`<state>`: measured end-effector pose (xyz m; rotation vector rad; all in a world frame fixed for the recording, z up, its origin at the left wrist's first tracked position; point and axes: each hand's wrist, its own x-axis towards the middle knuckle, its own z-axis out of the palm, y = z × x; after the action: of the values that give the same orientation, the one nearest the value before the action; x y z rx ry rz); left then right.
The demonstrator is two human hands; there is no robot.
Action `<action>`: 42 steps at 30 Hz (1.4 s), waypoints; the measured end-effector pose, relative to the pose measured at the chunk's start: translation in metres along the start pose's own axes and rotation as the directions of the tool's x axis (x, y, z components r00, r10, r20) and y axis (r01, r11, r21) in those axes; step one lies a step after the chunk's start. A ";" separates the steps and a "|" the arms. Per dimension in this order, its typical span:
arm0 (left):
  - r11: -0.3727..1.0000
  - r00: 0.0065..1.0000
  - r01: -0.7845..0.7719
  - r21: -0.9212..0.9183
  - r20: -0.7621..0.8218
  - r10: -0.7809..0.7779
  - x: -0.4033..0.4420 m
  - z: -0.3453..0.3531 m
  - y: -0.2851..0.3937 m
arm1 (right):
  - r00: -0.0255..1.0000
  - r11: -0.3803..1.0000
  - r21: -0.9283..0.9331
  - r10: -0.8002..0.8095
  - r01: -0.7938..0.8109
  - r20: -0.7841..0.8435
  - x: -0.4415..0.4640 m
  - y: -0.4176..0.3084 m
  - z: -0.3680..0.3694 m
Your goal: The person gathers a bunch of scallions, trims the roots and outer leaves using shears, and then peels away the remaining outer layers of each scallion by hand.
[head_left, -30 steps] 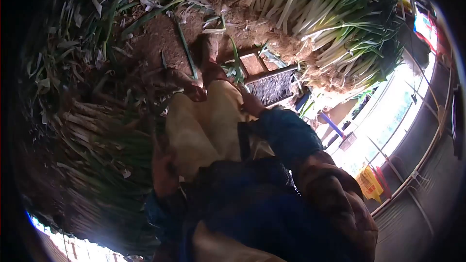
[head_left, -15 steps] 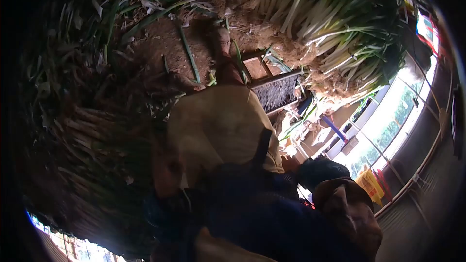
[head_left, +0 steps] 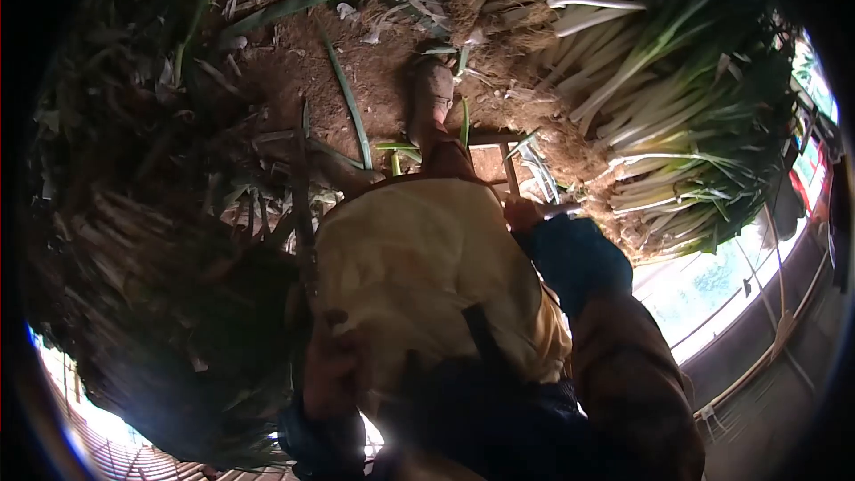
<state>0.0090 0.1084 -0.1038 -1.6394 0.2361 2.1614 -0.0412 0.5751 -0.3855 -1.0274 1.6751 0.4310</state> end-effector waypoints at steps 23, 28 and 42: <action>0.980 0.963 0.000 -0.198 0.264 0.053 0.146 -0.061 0.032 | 0.882 0.962 0.124 -0.165 0.243 -0.442 0.292 -0.057 -0.198; 0.955 0.892 -0.111 -0.277 0.396 0.218 0.169 -0.045 0.037 | 0.899 0.964 0.079 -0.204 0.252 -0.387 0.277 -0.060 -0.196; 0.957 0.881 -0.036 -0.287 0.443 0.166 0.204 -0.055 0.012 | 0.951 0.971 0.100 -0.190 0.219 -0.243 0.128 -0.032 -0.160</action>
<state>0.0072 0.1228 -0.3150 -1.1960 -0.1267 2.6877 -0.1183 0.3899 -0.4376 -1.1789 1.7529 0.0688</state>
